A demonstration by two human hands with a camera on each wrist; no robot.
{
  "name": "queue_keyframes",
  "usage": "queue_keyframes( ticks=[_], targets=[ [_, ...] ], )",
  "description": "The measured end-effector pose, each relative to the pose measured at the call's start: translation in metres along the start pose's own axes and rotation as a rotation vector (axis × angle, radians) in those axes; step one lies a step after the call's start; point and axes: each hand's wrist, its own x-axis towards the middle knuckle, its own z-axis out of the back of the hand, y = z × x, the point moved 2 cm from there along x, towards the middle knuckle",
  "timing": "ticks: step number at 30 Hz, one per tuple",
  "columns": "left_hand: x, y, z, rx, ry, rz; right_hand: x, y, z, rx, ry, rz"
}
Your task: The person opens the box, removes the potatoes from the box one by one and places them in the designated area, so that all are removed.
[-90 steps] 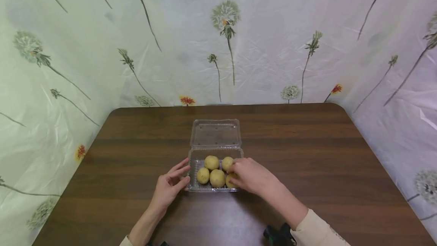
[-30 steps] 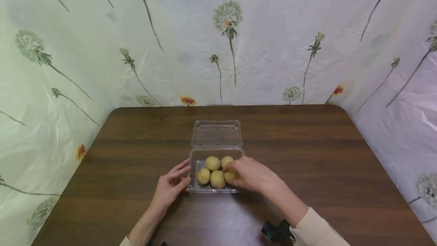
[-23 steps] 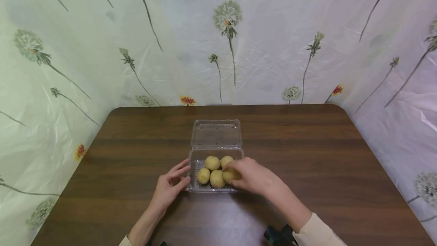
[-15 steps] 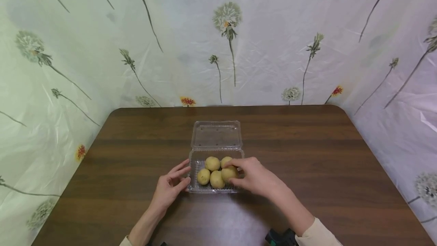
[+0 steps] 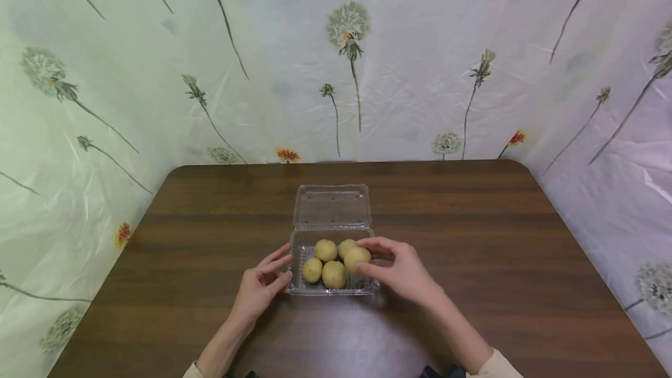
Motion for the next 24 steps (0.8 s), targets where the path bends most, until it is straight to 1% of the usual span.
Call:
queue_keyframes(
  ticks=[2,5,9,14,20,24],
  targets=[
    [0.002,0.008,0.001,0.002,-0.001,0.002,-0.001,-0.001,0.000,0.043,-0.008,-0.034],
    [0.003,0.013,0.001,-0.004,0.000,0.000,-0.002,-0.001,0.000,0.126,-0.013,-0.091],
    [0.002,0.014,0.002,-0.013,0.000,-0.013,-0.004,-0.002,-0.002,0.215,-0.018,-0.153],
    [0.002,0.015,0.002,-0.015,0.006,-0.015,-0.008,-0.004,-0.001,0.268,-0.023,-0.214],
    [0.001,0.014,0.002,-0.010,0.007,-0.013,-0.011,-0.007,0.002,0.302,-0.058,-0.241],
    [0.001,0.013,0.002,-0.014,0.003,-0.013,-0.014,-0.009,0.005,0.322,-0.084,-0.230]
  ],
)
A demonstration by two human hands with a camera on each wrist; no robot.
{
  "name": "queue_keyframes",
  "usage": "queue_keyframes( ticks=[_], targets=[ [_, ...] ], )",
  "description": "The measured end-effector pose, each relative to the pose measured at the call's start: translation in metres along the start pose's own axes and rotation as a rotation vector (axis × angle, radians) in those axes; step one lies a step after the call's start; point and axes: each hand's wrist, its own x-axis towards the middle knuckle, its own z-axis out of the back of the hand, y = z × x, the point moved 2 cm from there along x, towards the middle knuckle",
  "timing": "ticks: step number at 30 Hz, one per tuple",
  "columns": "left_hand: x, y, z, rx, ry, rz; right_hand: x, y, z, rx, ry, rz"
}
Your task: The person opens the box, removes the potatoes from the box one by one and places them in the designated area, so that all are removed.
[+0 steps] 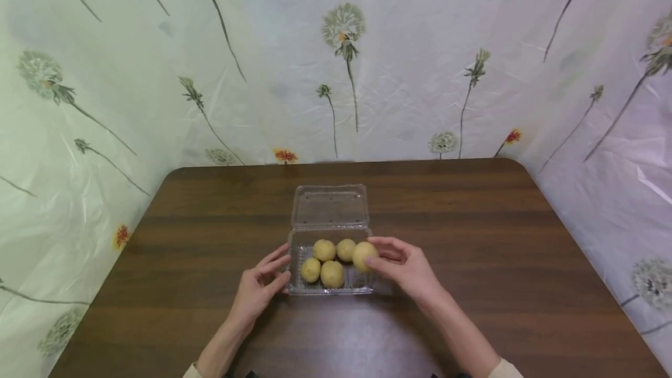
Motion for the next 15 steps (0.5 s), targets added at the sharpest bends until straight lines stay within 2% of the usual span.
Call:
queue_keyframes(
  ticks=[6,15],
  targets=[
    [-0.001,-0.001,0.000,-0.018,-0.011,0.011,0.001,0.002,0.007,0.007,-0.022,0.010],
    [0.001,0.000,0.001,0.002,-0.003,0.013,0.005,-0.001,0.024,0.038,-0.076,0.009]
  ],
)
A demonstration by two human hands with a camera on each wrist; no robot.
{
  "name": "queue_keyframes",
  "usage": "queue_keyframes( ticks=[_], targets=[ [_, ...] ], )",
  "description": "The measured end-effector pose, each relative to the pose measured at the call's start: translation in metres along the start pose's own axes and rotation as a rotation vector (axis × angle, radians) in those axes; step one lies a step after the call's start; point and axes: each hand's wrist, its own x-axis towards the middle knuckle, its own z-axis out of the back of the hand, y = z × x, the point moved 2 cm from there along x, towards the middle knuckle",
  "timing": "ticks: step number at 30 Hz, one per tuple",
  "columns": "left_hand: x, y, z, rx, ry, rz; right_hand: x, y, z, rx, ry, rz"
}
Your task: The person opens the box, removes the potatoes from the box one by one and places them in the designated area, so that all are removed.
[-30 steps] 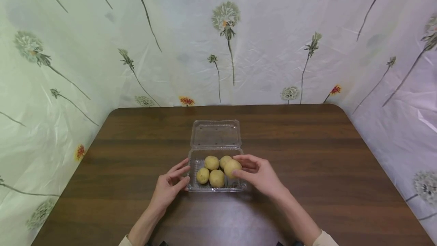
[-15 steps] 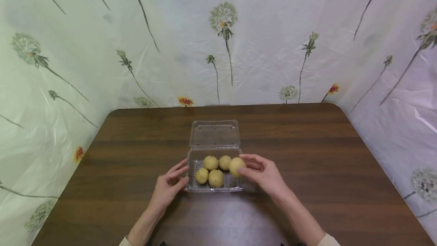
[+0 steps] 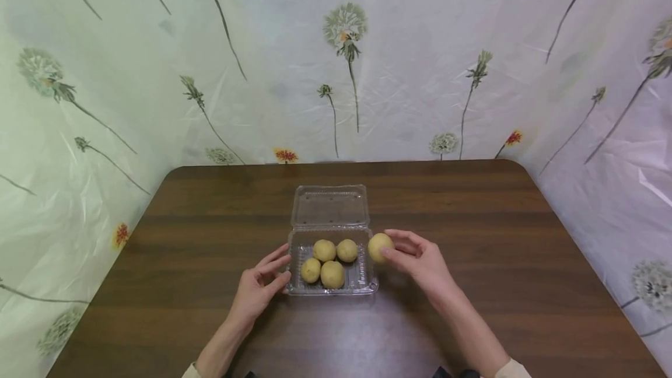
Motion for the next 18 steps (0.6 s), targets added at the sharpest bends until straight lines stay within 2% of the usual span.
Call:
queue_keyframes(
  ticks=[6,18],
  targets=[
    [0.000,-0.001,0.000,0.005,0.014,-0.003,0.003,0.001,0.016,0.011,-0.035,-0.012],
    [0.000,-0.001,-0.001,-0.017,0.004,-0.004,0.009,0.001,0.042,0.061,-0.053,-0.012]
  ],
)
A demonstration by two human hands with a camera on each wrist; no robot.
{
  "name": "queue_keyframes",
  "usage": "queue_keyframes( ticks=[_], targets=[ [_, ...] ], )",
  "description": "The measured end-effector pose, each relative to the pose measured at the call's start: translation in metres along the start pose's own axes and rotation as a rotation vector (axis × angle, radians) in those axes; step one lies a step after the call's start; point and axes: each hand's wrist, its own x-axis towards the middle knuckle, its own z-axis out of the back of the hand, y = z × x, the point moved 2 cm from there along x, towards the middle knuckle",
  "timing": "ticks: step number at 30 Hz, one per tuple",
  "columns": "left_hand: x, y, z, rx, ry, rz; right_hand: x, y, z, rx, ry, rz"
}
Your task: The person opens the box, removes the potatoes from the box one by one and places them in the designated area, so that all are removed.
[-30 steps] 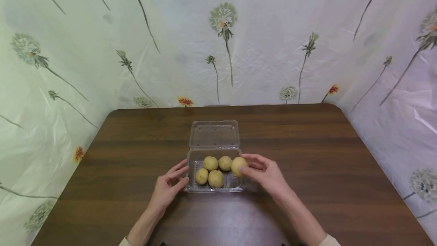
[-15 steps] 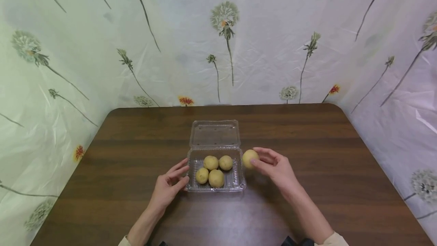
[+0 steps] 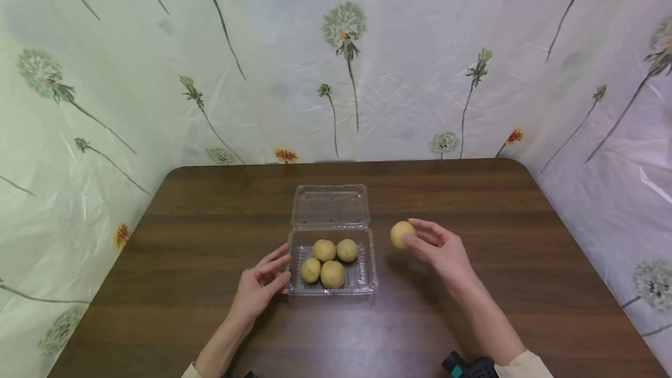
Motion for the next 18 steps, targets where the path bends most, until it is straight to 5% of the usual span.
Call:
queue_keyframes(
  ticks=[18],
  targets=[
    [0.001,0.002,0.001,0.011,0.000,0.003,0.012,-0.008,0.021,0.064,-0.002,0.003]
  ],
)
